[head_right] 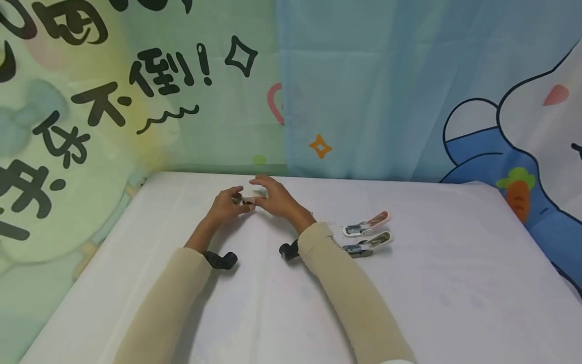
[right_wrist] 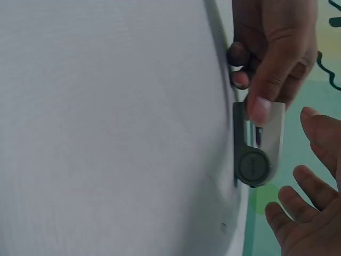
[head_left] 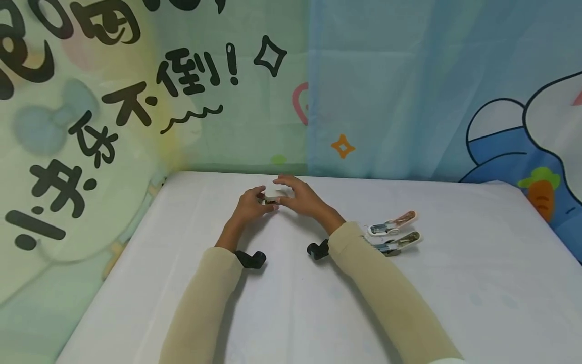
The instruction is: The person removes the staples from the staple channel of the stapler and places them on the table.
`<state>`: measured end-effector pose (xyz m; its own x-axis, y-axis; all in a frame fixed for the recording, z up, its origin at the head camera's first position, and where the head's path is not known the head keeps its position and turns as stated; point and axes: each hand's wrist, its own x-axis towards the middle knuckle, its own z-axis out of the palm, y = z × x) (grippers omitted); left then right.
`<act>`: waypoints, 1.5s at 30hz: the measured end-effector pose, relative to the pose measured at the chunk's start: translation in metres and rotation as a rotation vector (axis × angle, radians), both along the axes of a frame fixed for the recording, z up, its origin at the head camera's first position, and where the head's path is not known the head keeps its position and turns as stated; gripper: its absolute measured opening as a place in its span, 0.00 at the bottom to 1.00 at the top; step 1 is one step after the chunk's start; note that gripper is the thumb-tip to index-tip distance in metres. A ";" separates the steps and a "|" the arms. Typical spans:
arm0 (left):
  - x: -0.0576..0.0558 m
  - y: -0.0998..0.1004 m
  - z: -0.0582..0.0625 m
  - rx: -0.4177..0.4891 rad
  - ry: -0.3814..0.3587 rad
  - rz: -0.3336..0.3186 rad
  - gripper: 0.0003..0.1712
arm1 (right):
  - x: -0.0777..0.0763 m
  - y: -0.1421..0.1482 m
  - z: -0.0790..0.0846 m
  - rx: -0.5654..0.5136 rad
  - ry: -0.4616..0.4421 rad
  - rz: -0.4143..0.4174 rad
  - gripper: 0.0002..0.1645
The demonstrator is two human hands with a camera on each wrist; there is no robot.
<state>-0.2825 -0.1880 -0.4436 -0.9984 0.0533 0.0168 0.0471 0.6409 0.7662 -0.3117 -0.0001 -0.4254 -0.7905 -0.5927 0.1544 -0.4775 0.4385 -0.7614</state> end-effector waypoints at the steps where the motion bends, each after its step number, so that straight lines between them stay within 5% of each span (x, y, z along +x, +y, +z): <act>1: 0.000 0.001 0.000 0.001 0.011 -0.005 0.42 | 0.000 -0.001 -0.001 0.011 -0.004 -0.002 0.32; 8: -0.004 0.009 -0.004 -0.005 0.105 -0.049 0.14 | -0.002 -0.004 -0.001 0.099 -0.006 -0.043 0.22; 17: 0.000 0.012 -0.002 -0.046 0.160 -0.014 0.16 | 0.001 -0.009 0.014 0.210 0.003 -0.026 0.16; 29: 0.009 0.015 -0.001 -0.080 0.105 -0.066 0.11 | 0.009 -0.010 0.020 0.417 0.012 0.015 0.20; 39: 0.026 0.026 -0.004 -0.117 0.121 -0.144 0.10 | 0.034 0.011 0.015 0.459 0.154 0.104 0.18; 45: 0.037 0.036 0.000 -0.091 0.071 -0.165 0.11 | 0.047 0.026 0.013 0.431 0.161 0.132 0.17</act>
